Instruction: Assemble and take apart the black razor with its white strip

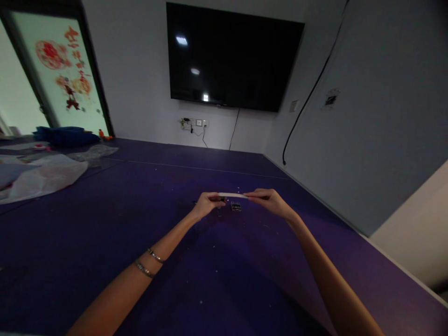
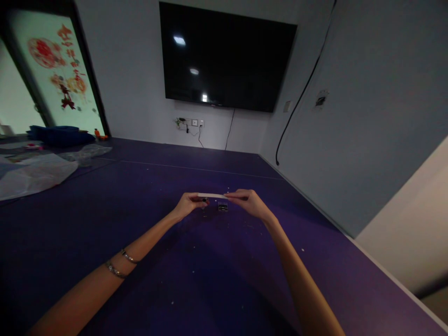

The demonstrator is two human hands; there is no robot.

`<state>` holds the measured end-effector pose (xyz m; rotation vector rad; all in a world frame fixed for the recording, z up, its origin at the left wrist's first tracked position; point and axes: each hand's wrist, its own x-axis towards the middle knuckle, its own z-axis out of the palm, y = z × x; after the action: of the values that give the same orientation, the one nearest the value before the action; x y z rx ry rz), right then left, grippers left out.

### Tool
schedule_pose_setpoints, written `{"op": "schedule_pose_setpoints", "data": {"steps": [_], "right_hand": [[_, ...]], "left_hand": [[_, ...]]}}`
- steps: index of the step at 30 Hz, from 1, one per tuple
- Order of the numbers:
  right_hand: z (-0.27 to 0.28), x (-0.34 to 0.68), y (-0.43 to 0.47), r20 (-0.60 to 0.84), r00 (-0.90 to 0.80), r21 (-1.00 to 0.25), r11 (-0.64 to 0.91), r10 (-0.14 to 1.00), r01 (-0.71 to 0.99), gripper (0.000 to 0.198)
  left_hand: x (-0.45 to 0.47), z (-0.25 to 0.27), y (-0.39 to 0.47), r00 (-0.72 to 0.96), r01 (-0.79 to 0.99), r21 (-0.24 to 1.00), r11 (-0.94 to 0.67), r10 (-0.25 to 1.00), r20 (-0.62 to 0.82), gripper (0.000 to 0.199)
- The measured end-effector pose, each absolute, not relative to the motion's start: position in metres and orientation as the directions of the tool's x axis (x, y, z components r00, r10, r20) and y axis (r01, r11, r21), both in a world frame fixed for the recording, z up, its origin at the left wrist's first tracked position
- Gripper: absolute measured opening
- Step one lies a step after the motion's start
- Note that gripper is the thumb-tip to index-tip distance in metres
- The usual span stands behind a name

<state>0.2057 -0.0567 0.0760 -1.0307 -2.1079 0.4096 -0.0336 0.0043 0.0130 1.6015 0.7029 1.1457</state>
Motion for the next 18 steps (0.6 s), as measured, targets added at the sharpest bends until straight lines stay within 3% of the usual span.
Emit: {"op": "schedule_pose_setpoints", "data": {"steps": [10,15,18], "right_hand": [[0.085,0.218,-0.061,0.531,-0.308,-0.530,0.593,0.790,0.606,0.029],[0.079,0.210,-0.054,0.585,-0.141,-0.647,0.565,0.799,0.512,0.039],[0.069,0.199,-0.047,0.547,0.004,-0.792,0.515,0.837,0.329,0.042]], "left_hand": [[-0.033,0.015,0.001,0.374,-0.075,0.936,-0.343,0.861,0.345,0.023],[-0.033,0.014,-0.001,0.301,-0.071,0.950,-0.304,0.902,0.311,0.027],[-0.033,0.016,-0.002,0.269,-0.089,0.945,-0.314,0.906,0.326,0.024]]}}
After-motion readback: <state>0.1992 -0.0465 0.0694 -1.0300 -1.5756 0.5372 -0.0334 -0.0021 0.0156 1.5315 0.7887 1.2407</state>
